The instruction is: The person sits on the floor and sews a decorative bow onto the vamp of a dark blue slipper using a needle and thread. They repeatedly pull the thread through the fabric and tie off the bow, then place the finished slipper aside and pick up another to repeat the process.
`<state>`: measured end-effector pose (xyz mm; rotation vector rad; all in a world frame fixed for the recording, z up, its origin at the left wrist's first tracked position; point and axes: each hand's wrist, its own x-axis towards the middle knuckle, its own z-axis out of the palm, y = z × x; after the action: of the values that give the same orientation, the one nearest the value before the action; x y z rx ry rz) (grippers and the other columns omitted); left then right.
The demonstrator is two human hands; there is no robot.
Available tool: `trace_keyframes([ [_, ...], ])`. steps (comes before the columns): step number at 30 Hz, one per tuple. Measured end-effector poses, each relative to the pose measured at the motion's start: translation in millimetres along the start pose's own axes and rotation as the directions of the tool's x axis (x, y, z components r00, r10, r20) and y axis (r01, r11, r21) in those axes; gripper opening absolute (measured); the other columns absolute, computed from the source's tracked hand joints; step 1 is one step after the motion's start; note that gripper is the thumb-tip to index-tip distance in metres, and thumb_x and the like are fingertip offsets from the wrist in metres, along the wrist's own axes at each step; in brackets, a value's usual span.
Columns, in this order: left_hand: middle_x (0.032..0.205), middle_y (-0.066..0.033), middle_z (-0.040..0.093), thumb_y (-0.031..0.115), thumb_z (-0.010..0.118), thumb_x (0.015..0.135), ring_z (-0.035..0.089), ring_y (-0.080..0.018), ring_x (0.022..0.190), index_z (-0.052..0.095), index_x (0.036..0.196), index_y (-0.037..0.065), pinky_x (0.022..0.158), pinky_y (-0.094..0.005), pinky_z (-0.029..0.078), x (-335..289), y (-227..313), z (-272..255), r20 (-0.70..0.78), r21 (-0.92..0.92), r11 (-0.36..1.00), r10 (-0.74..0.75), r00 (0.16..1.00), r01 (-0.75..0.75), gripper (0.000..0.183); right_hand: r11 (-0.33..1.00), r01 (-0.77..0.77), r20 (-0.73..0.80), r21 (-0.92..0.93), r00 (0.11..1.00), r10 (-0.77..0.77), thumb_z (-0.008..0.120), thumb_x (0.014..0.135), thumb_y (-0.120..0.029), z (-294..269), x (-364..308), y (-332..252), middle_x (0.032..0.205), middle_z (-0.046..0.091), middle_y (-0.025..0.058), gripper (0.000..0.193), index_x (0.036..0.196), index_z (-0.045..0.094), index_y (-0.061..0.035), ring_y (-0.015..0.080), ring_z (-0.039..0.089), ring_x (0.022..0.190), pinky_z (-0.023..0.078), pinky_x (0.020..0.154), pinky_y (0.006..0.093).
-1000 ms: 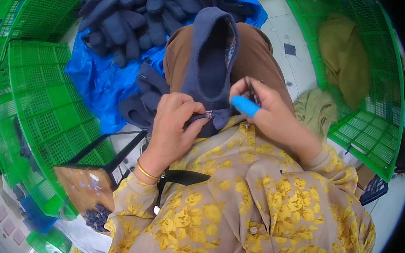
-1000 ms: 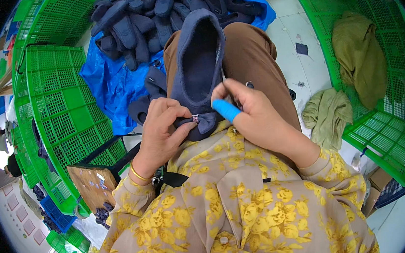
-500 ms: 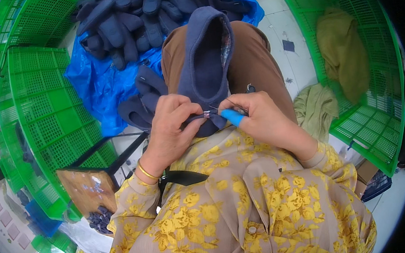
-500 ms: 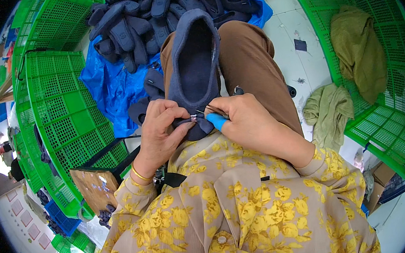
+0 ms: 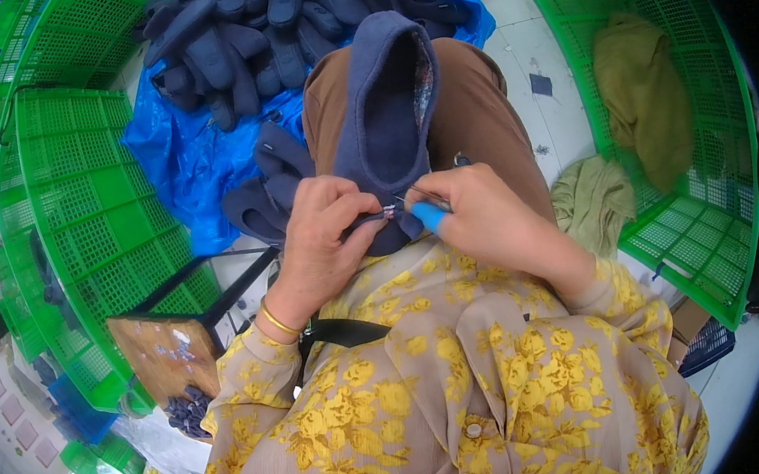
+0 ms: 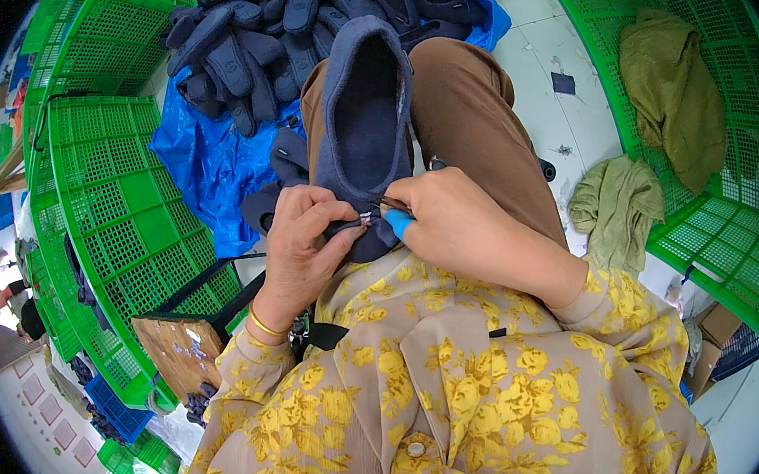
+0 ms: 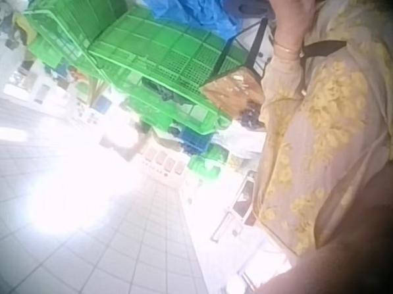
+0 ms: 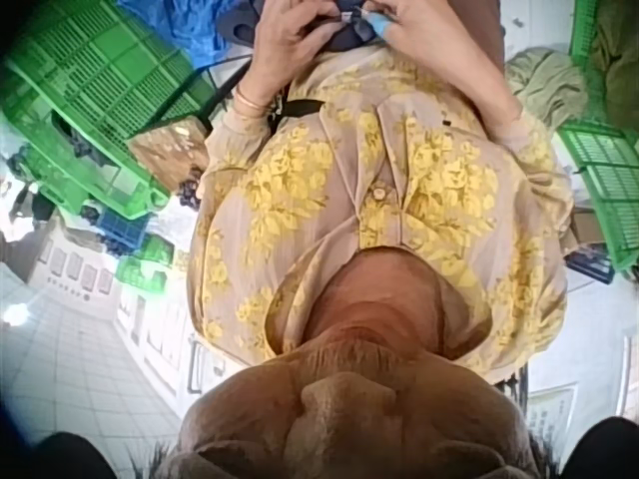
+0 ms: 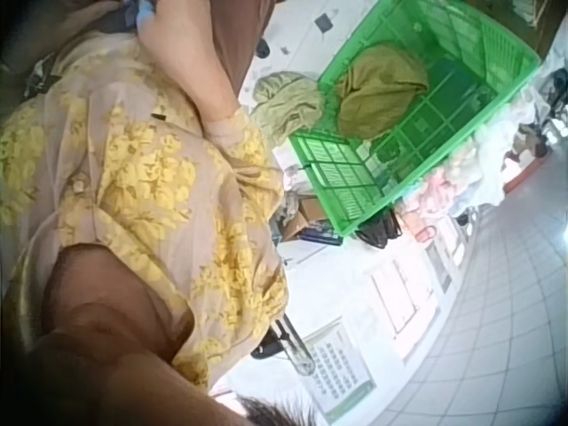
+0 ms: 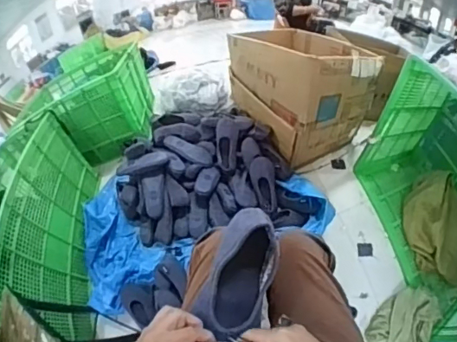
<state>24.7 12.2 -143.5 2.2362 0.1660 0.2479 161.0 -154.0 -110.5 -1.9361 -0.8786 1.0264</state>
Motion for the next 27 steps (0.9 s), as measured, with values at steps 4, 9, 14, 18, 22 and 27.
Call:
trace_keyframes([
  [4, 0.084, -0.005, 0.055, 0.003, 0.077, 0.068, 0.051, -0.0232, 0.083, 0.068, 0.083, 0.008, 0.071, -0.0327, 0.04, -2, -3, 4, -0.026, -0.004, 1.0, 0.007, 1.0, -0.007, 0.018, 0.989, 0.099, -0.006, -0.108, 0.995, -0.1, 0.056, 0.074, 0.0, 8, 10, 9, 0.077, 0.062, 0.0244, 0.015, 0.086, 0.065, 0.0014, 0.0424, 0.061, 0.075, 0.048, 0.067, 0.0455],
  [9, 0.084, -0.0039, 0.055, 0.002, 0.078, 0.068, 0.052, -0.0212, 0.081, 0.07, 0.083, 0.008, 0.07, -0.0311, 0.041, -7, -4, 5, -0.061, -0.022, 0.999, -0.031, 0.998, 0.03, 0.018, 0.971, 0.197, 0.038, -0.132, 0.98, -0.194, 0.055, 0.072, 0.003, -2, 9, 19, 0.079, 0.064, 0.0201, 0.026, 0.095, 0.066, -0.0056, 0.0396, 0.062, 0.076, 0.049, 0.068, 0.0461],
  [14, 0.082, -0.0024, 0.054, 0.0, 0.079, 0.067, 0.052, -0.0178, 0.079, 0.073, 0.085, 0.008, 0.066, -0.028, 0.041, -13, -6, 11, -0.095, -0.064, 0.994, -0.091, 0.991, 0.085, 0.021, 0.96, 0.23, 0.024, -0.159, 0.973, -0.229, 0.056, 0.073, 0.005, 2, 9, 22, 0.079, 0.065, 0.0175, 0.031, 0.098, 0.065, -0.0102, 0.0374, 0.063, 0.075, 0.049, 0.066, 0.0452],
  [18, 0.08, -0.0031, 0.053, 0.0, 0.079, 0.067, 0.052, -0.0189, 0.077, 0.073, 0.085, 0.008, 0.064, -0.0284, 0.042, -15, -2, 17, -0.143, -0.072, 0.992, -0.112, 0.983, 0.103, 0.02, 0.942, 0.284, -0.003, -0.179, 0.957, -0.289, 0.055, 0.074, 0.006, 11, 11, 30, 0.077, 0.064, 0.0166, 0.03, 0.098, 0.062, -0.0109, 0.0366, 0.063, 0.073, 0.049, 0.065, 0.0452],
  [22, 0.079, -0.0046, 0.053, 0.001, 0.078, 0.067, 0.053, -0.0225, 0.077, 0.071, 0.082, 0.007, 0.065, -0.031, 0.043, -16, 0, 20, -0.17, -0.082, 0.991, -0.122, 0.978, 0.11, 0.017, 0.933, 0.308, -0.005, -0.186, 0.949, -0.314, 0.055, 0.074, 0.007, 18, 13, 37, 0.077, 0.063, 0.0171, 0.033, 0.102, 0.057, -0.0088, 0.0371, 0.063, 0.072, 0.049, 0.064, 0.0452],
  [27, 0.078, -0.0049, 0.053, 0.0, 0.077, 0.067, 0.054, -0.0226, 0.077, 0.072, 0.083, 0.007, 0.065, -0.0312, 0.043, -19, 1, 22, -0.197, -0.055, 0.992, -0.12, 0.973, 0.111, 0.019, 0.962, 0.209, -0.073, -0.174, 0.972, -0.225, 0.056, 0.073, 0.009, 29, 11, 30, 0.077, 0.063, 0.0187, 0.04, 0.109, 0.051, -0.0078, 0.0381, 0.063, 0.074, 0.049, 0.064, 0.0458],
])
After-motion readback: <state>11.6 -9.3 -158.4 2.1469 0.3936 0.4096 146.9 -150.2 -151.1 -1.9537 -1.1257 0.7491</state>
